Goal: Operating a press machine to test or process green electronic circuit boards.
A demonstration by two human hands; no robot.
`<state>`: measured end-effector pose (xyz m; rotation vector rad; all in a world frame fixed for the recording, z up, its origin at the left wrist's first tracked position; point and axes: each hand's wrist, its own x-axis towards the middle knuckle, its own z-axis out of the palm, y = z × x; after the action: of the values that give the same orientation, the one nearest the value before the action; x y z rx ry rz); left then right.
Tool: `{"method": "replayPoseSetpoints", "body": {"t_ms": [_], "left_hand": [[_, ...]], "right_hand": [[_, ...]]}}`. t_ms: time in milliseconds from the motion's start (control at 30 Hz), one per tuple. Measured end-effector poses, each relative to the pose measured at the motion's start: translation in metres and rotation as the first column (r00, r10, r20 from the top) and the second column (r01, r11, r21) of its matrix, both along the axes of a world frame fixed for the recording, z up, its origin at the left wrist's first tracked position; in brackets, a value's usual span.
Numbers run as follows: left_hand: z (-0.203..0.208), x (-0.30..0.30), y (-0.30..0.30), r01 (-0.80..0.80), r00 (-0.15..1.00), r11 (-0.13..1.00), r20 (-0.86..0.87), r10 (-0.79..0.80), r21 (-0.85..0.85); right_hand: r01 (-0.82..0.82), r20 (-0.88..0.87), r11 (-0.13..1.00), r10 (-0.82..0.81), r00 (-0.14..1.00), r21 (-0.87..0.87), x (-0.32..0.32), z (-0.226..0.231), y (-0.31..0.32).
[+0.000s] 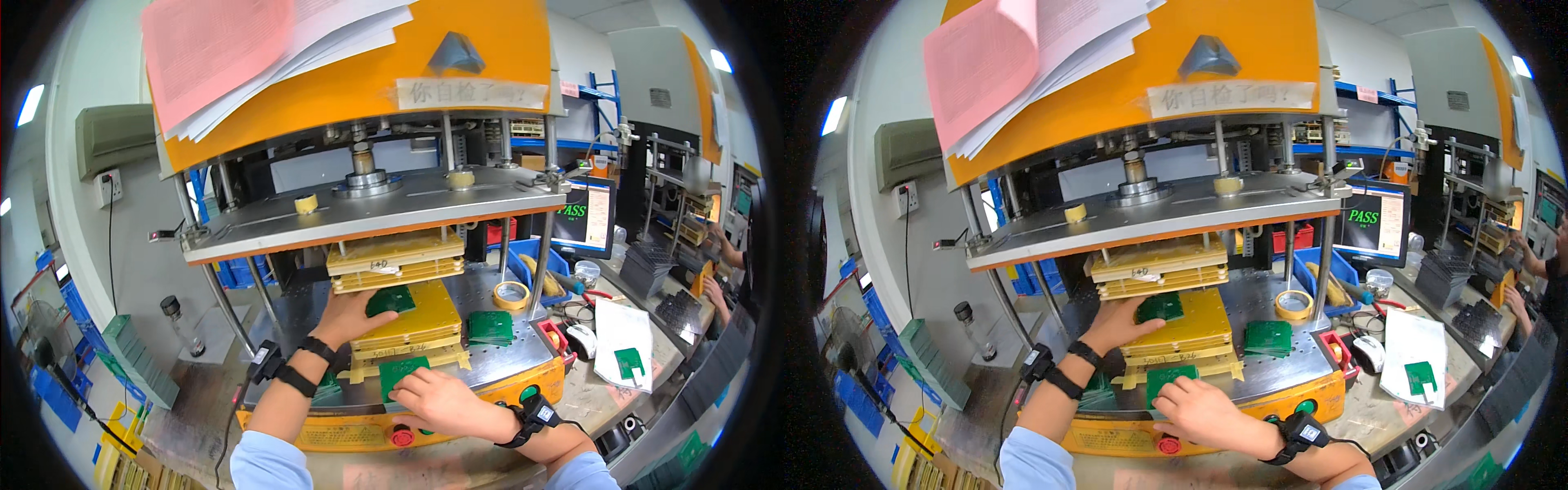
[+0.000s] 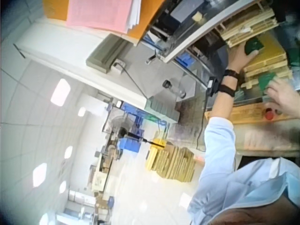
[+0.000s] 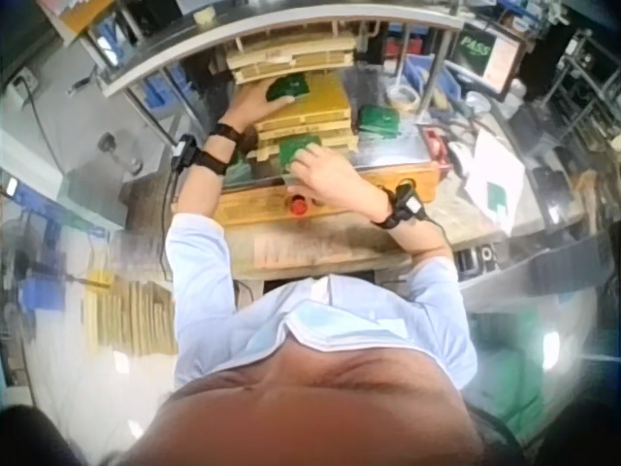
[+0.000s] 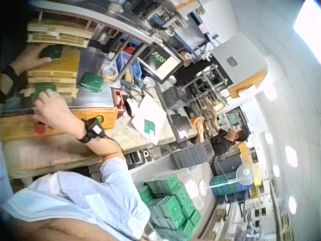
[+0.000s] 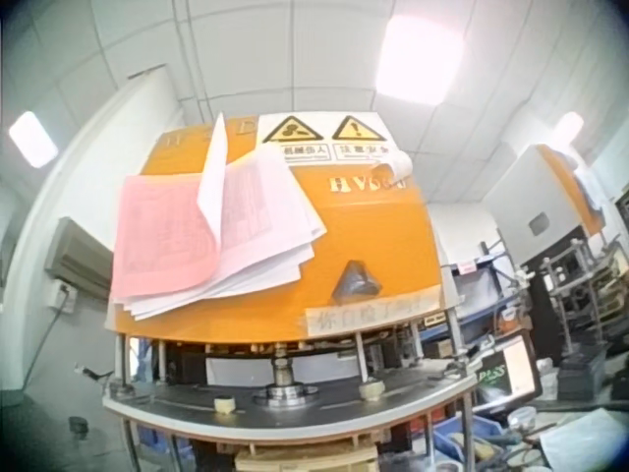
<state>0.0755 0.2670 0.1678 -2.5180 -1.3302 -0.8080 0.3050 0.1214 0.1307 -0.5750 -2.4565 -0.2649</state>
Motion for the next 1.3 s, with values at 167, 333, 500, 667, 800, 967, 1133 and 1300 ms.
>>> {"method": "replayPoseSetpoints", "body": {"t_ms": [167,333,500,667,800,967,1133,1300], "left_hand": [[-0.006,-0.07,-0.081,-0.135,0.989,0.986,0.078,0.127,0.095],[-0.043,-0.114,-0.144,-0.239,0.963,0.97,-0.14,0.229,-0.052],[-0.064,-0.093,-0.214,-0.111,0.984,0.994,0.138,0.11,0.001],[-0.158,-0.063,-0.277,0.008,0.932,0.988,0.359,0.049,-0.157],[-0.164,-0.058,-0.287,-0.134,0.938,0.989,0.314,0.149,-0.069],[-0.161,-0.06,-0.281,-0.186,0.892,0.96,0.373,0.254,-0.208],[-0.169,-0.057,-0.281,-0.156,0.874,0.982,0.448,0.189,-0.11],[-0.151,-0.056,-0.284,-0.121,0.876,0.985,0.454,0.163,-0.119]], "right_hand": [[0.003,-0.041,0.996,-0.007,0.999,-0.088,0.022,0.009,0.013],[0.104,0.08,0.992,-0.098,0.992,-0.076,0.028,0.012,0.041],[0.156,0.167,0.976,-0.131,0.977,-0.149,0.024,0.019,0.04],[0.106,0.111,0.986,-0.092,0.99,-0.13,0.022,0.033,0.046],[0.147,0.013,0.967,-0.148,0.989,-0.21,0.021,0.053,0.09],[0.184,0.023,0.954,-0.184,0.983,-0.236,0.023,0.039,0.158],[0.189,0.035,0.941,-0.186,0.982,-0.279,0.018,0.031,0.166],[0.191,0.054,0.943,-0.184,0.982,-0.271,0.017,0.038,0.165]]}}
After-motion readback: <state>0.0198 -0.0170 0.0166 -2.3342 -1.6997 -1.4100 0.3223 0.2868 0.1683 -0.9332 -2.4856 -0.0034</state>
